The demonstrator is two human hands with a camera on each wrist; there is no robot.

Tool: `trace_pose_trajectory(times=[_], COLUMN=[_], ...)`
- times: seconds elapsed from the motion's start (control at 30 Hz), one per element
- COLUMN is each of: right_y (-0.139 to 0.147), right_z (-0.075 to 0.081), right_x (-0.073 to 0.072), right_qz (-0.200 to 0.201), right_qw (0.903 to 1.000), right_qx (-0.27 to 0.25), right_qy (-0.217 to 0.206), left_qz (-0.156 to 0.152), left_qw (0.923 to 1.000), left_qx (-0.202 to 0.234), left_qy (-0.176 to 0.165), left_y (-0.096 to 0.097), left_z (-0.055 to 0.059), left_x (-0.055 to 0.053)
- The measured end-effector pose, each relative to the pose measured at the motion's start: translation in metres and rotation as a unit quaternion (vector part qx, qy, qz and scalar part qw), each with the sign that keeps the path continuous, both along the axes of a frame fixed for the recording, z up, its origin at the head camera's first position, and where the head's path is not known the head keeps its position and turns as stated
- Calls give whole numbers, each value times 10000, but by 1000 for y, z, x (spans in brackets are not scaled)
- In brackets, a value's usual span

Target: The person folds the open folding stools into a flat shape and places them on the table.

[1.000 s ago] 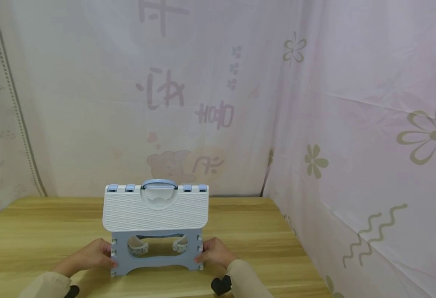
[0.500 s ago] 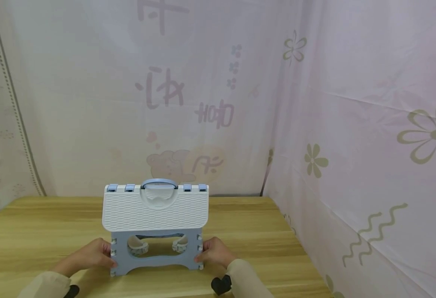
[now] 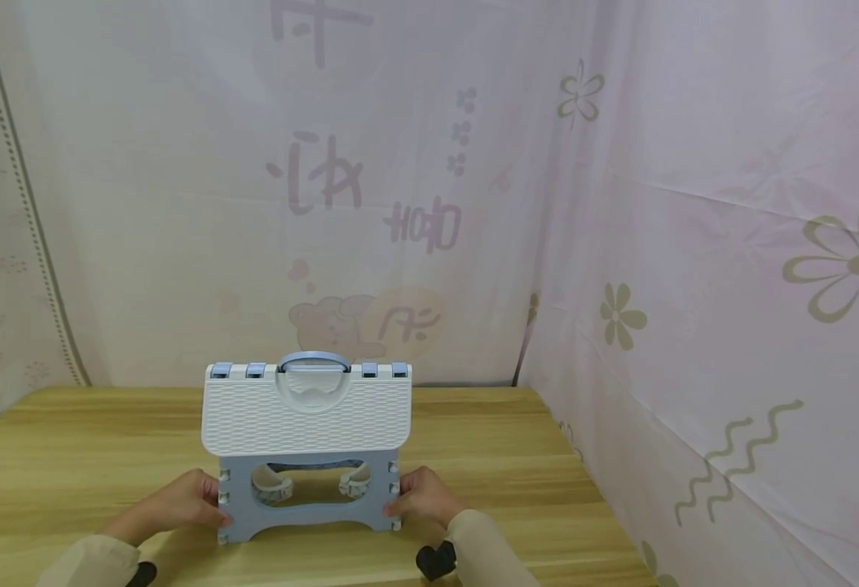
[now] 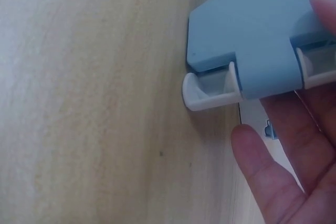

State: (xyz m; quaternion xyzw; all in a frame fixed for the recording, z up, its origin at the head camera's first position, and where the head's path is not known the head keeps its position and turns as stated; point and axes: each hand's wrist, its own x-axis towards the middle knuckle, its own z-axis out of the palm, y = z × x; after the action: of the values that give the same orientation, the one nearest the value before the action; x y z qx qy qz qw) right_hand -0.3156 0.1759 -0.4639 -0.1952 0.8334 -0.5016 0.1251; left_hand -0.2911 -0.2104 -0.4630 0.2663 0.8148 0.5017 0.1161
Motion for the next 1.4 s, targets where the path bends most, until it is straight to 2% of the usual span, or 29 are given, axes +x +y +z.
trace_pose_trajectory(times=[0.4, 0.63, 0.83, 1.4], right_y=[0, -1, 0, 2], right_z=[0, -1, 0, -5], right_x=[0, 0, -1, -1], right_qz=[-28, 21, 73, 147], right_qw=[10000, 10000, 9999, 9996], right_qx=[-13, -2, -80, -249], right_qy=[-11, 24, -3, -44], left_qz=[-42, 12, 36, -19], left_qw=[10000, 10000, 9997, 9999], left_qx=[-6, -23, -136, -85], left_qy=[16, 69, 191, 120], left_y=[1, -1, 0, 0], left_z=[0, -5, -2, -4], left_x=[-1, -1, -2, -4])
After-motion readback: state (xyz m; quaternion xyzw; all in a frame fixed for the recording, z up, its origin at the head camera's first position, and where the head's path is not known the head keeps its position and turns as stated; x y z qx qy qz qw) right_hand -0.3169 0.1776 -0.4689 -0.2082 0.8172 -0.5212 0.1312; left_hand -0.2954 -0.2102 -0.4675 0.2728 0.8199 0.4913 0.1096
